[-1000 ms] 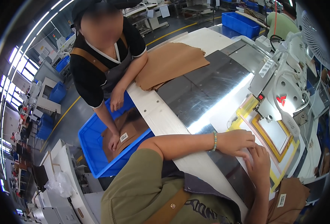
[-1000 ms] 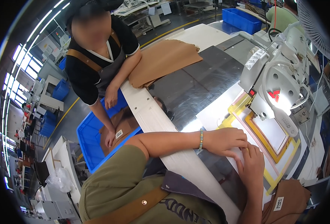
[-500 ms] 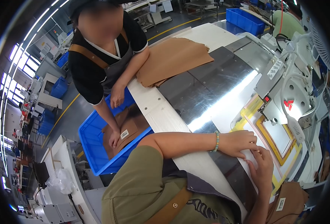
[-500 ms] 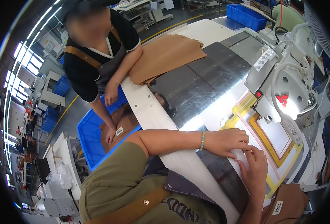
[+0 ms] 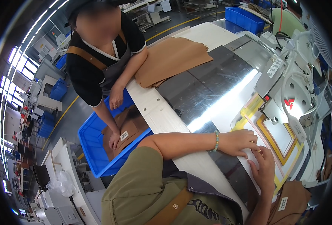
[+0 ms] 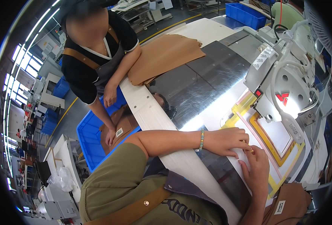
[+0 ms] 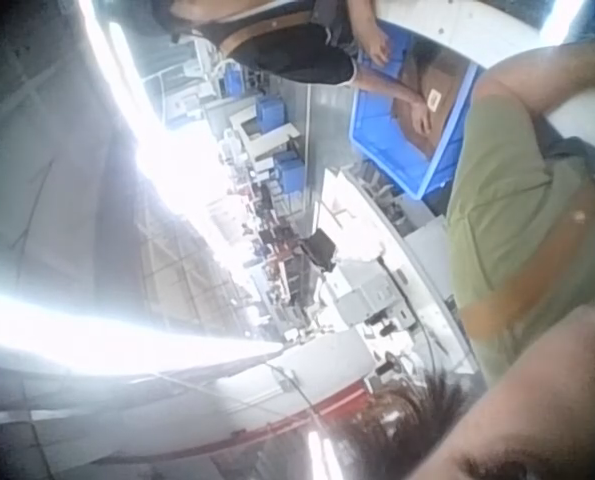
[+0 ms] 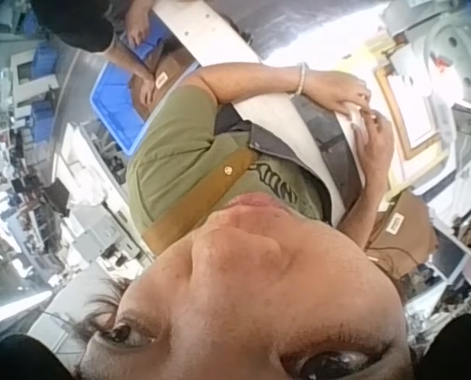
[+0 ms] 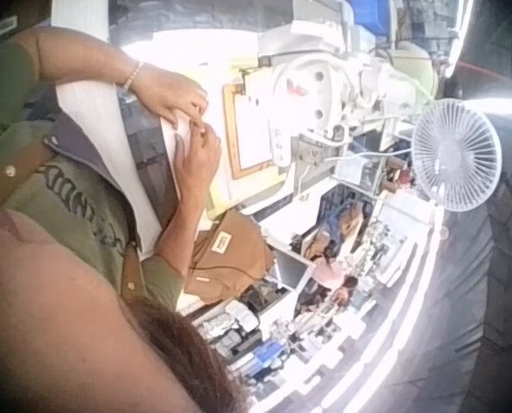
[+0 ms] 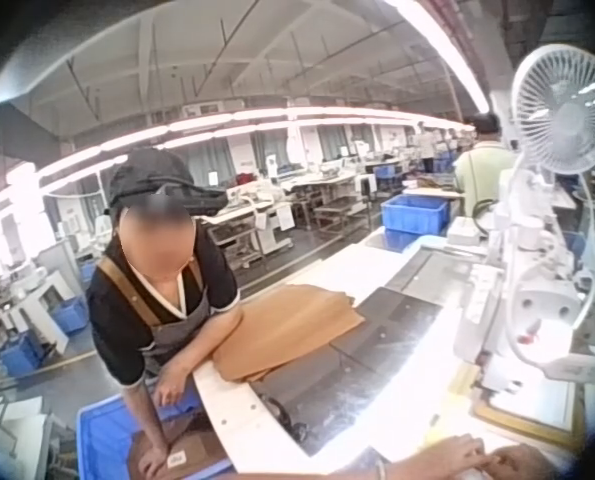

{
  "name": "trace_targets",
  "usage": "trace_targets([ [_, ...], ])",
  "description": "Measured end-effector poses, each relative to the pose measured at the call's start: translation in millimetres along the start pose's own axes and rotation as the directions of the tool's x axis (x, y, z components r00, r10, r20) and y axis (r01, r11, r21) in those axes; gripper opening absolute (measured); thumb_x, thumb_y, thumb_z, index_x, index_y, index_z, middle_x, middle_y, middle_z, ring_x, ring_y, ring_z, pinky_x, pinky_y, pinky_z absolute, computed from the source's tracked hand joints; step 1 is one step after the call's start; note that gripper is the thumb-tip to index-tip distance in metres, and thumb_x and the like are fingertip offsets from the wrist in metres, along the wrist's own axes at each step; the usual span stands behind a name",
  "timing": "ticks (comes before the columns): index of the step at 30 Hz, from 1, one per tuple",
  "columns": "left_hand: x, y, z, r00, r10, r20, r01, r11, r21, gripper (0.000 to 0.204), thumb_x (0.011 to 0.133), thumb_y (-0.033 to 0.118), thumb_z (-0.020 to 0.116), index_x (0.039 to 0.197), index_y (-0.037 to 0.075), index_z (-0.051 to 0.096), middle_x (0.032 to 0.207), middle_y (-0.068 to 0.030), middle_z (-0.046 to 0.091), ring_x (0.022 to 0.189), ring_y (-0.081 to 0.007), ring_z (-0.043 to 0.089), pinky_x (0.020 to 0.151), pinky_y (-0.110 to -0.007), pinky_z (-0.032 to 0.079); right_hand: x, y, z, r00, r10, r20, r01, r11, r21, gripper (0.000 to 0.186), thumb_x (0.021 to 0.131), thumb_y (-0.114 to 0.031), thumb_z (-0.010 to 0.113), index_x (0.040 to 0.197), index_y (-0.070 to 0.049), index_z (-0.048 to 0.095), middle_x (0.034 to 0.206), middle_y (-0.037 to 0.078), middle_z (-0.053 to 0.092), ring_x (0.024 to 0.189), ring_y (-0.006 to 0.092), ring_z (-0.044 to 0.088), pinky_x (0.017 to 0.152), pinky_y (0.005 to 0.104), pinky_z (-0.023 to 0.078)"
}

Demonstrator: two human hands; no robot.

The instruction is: The recorder is using an industrial sewing machine to sew labels onto brown leather or fabric pieces.

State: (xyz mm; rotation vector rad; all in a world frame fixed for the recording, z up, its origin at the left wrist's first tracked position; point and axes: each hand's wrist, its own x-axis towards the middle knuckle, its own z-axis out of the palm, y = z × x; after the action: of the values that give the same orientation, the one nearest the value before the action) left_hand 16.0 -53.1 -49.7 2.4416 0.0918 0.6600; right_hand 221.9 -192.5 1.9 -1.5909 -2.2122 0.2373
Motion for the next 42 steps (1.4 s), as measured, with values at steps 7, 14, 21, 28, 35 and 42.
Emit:
trace_targets([
  [7, 0.2, -0.9, 0.1, 1.000, 0.004, 0.004, -0.004, 1.000, 0.000, 0.050, 0.083, 0.018, 0.086, 0.129, 0.008, 0.068, 0.119, -0.0106, 0.062, 0.111, -0.0309, 0.057, 0.096, -0.043, 0.048, 1.8, -2.3, -2.3, 1.000, -0.002, 0.012, 0.002, 1.000, 0.011, 0.045, 0.082, -0.009, 0.084, 0.124, 0.000, 0.070, 0.128, 0.015, 0.063, 0.110, 0.0361, 0.062, 0.094, 0.0457, 0.051],
  [14, -0.6, -2.3, 1.2, 1.000, -0.008, 0.003, 0.008, 1.000, -0.001, 0.048, 0.083, 0.018, 0.086, 0.127, 0.009, 0.069, 0.119, -0.0106, 0.062, 0.111, -0.0307, 0.057, 0.096, -0.043, 0.048, 3.1, -3.4, -3.3, 1.000, -0.021, 0.009, 0.021, 1.000, -0.010, 0.044, 0.083, -0.010, 0.084, 0.124, 0.000, 0.070, 0.129, 0.015, 0.063, 0.109, 0.0356, 0.062, 0.094, 0.0456, 0.051],
  [21, 0.1, -2.2, 0.9, 1.000, -0.011, 0.007, 0.011, 1.000, -0.002, 0.047, 0.083, 0.019, 0.087, 0.126, 0.009, 0.069, 0.118, -0.0103, 0.062, 0.110, -0.0305, 0.057, 0.096, -0.043, 0.048, 2.7, 0.5, -2.7, 0.999, -0.030, 0.023, 0.030, 1.000, -0.005, 0.043, 0.084, -0.009, 0.081, 0.125, 0.000, 0.070, 0.129, 0.016, 0.064, 0.107, 0.0351, 0.063, 0.093, 0.0459, 0.051],
  [28, -0.4, -2.4, 1.5, 1.000, -0.012, 0.012, 0.012, 1.000, 0.002, 0.048, 0.083, 0.019, 0.087, 0.126, 0.008, 0.069, 0.119, -0.0102, 0.061, 0.111, -0.0300, 0.057, 0.097, -0.043, 0.047, 3.1, -0.5, -3.4, 0.999, -0.032, 0.027, 0.032, 1.000, 0.001, 0.043, 0.084, -0.005, 0.079, 0.125, 0.000, 0.070, 0.129, 0.015, 0.064, 0.106, 0.0345, 0.063, 0.092, 0.0455, 0.051],
  [35, -0.7, -2.2, 1.3, 1.000, -0.013, 0.007, 0.013, 1.000, -0.002, 0.048, 0.084, 0.020, 0.086, 0.127, 0.007, 0.069, 0.119, -0.0104, 0.061, 0.112, -0.0300, 0.056, 0.098, -0.043, 0.047, 2.9, 0.7, -3.2, 0.999, -0.047, 0.015, 0.047, 0.999, -0.005, 0.043, 0.085, -0.004, 0.078, 0.127, 0.000, 0.069, 0.129, 0.015, 0.064, 0.106, 0.0340, 0.063, 0.092, 0.0451, 0.052],
  [42, 1.4, -1.8, 0.0, 1.000, -0.021, 0.014, 0.022, 1.000, -0.009, 0.046, 0.085, 0.018, 0.086, 0.125, 0.007, 0.069, 0.118, -0.0104, 0.061, 0.111, -0.0299, 0.057, 0.098, -0.042, 0.047, 2.3, 3.6, -1.4, 0.999, -0.032, -0.001, 0.032, 0.999, 0.032, 0.044, 0.082, -0.001, 0.080, 0.125, 0.000, 0.070, 0.127, 0.015, 0.065, 0.105, 0.0344, 0.064, 0.092, 0.0446, 0.052],
])
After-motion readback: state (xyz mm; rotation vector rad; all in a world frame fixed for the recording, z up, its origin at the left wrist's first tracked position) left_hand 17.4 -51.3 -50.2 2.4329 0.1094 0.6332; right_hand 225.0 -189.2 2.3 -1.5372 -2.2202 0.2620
